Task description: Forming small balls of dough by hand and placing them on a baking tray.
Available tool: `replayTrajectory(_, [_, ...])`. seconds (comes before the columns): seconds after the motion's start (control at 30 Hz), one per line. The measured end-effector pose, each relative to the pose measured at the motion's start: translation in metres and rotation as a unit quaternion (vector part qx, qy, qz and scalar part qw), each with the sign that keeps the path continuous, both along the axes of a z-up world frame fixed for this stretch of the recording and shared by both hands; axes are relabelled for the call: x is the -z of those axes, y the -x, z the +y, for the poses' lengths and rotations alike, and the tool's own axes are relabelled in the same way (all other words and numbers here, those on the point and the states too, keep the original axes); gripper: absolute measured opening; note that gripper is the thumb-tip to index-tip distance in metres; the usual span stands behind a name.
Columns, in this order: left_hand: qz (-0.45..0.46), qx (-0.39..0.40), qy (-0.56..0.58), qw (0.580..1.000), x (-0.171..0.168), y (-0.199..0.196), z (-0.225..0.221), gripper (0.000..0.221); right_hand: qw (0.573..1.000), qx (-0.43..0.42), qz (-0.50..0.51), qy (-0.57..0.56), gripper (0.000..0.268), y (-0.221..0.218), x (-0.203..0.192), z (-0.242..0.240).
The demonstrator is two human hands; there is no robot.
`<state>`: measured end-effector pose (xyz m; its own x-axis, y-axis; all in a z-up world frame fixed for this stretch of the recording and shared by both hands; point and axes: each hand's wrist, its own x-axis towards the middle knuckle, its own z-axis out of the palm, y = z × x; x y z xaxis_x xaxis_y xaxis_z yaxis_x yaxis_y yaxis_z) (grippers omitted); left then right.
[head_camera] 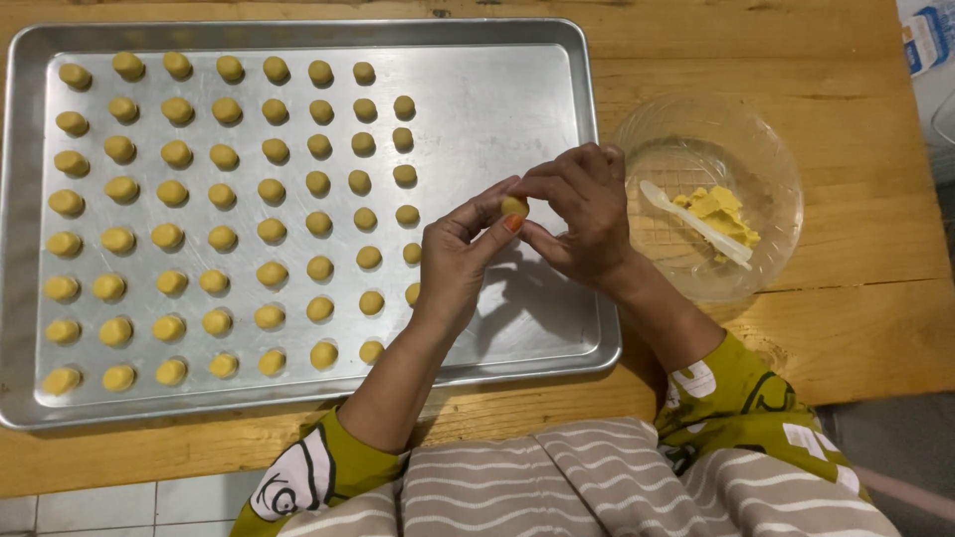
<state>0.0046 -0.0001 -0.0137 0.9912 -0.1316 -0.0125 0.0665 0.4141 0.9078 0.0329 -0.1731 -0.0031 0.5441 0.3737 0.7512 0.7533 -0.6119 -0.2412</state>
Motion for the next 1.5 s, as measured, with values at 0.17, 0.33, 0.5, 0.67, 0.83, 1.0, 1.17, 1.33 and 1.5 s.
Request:
replayTrajectory(0.17, [-0.007, 0.003, -0.021, 1.0, 0.009, -0.004, 0.002, 0.021, 1.0, -0.009, 0.002, -0.002, 0.028, 0.002, -0.008, 0.004])
replayTrajectory(0.33, [0.0, -0.004, -0.021, 1.0, 0.004, -0.003, 0.0, 0.021, 1.0, -0.006, 0.007, 0.002, 0.026, 0.002, -0.01, 0.004])
replayTrajectory(0.5, [0.007, -0.007, -0.028, 1.0, 0.003, 0.0, 0.001, 0.022, 1.0, -0.01, 0.013, 0.011, 0.023, 0.002, -0.012, 0.002])
replayTrajectory(0.67, [0.056, 0.03, -0.051, 0.997, -0.004, 0.015, 0.008, 0.05, 0.998, 0.03, 0.058, 0.001, 0.023, -0.002, -0.013, -0.013])
replayTrajectory(0.83, [0.035, 0.016, -0.046, 0.998, -0.001, 0.009, 0.027, 0.033, 0.979, 0.038, 0.187, -0.078, 0.022, -0.013, -0.002, -0.004])
replayTrajectory(1.0, [0.043, -0.003, -0.038, 0.998, 0.009, 0.008, 0.028, 0.027, 0.937, 0.024, 0.312, -0.158, 0.025, -0.057, 0.019, 0.019])
replayTrajectory(1.17, [0.064, -0.066, -0.063, 0.994, 0.007, 0.01, 0.03, 0.025, 0.908, 0.097, 0.382, -0.14, 0.021, -0.127, 0.049, 0.066])
replayTrajectory(1.33, [0.096, -0.109, -0.041, 0.989, 0.004, 0.004, 0.038, 0.019, 0.937, 0.161, 0.308, -0.038, 0.015, -0.188, 0.078, 0.095])
replayTrajectory(1.5, [0.092, -0.132, -0.035, 0.986, 0.006, 0.003, 0.039, 0.019, 0.931, 0.198, 0.306, 0.015, 0.023, -0.212, 0.089, 0.11])
